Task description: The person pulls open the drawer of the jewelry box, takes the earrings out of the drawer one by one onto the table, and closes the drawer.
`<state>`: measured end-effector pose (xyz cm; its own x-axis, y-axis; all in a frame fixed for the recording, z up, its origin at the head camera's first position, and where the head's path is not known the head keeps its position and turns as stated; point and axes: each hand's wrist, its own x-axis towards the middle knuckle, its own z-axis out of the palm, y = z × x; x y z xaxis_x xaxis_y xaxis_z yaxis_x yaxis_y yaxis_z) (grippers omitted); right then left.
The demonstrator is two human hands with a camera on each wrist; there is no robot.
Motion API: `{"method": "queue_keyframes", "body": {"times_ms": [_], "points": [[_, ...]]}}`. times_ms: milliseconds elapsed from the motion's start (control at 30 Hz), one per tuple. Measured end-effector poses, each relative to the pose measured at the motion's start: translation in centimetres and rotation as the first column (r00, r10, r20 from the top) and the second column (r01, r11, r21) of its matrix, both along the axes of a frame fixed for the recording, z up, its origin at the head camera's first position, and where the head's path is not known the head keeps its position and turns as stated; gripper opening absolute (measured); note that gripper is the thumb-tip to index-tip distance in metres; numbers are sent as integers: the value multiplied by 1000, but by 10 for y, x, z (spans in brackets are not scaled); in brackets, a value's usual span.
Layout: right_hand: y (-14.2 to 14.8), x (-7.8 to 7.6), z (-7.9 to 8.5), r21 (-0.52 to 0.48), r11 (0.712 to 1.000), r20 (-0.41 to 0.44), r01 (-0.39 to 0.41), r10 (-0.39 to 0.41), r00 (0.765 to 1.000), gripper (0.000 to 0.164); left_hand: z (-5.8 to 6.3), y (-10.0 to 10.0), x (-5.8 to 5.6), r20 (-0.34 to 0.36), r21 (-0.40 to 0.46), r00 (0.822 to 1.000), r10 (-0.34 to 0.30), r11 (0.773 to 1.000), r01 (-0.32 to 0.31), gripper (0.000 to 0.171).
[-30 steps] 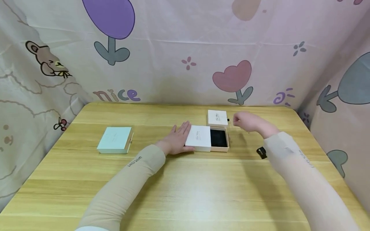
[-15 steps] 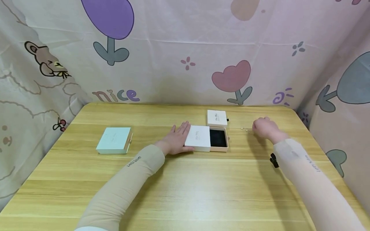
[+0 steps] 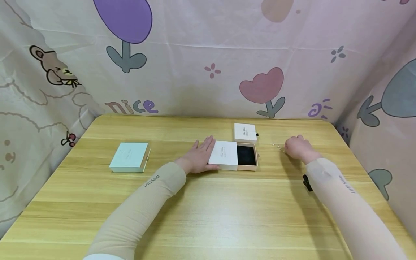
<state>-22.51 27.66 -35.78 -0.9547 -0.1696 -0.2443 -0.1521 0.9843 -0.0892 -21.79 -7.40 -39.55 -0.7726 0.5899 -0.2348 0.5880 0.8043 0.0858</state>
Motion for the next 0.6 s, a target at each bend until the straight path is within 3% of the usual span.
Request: {"method": "queue_keyframes", "body": {"times_ms": [367, 600], "points": [[4, 0, -2, 28, 1000, 28, 0, -1, 1000, 27, 3, 1, 1, -10, 9, 1000, -4, 1000, 4, 100], [4, -5, 8, 31, 999, 17, 21, -21, 1000, 19, 4, 1, 1, 8, 22, 1000, 5, 1000, -6, 100]]}}
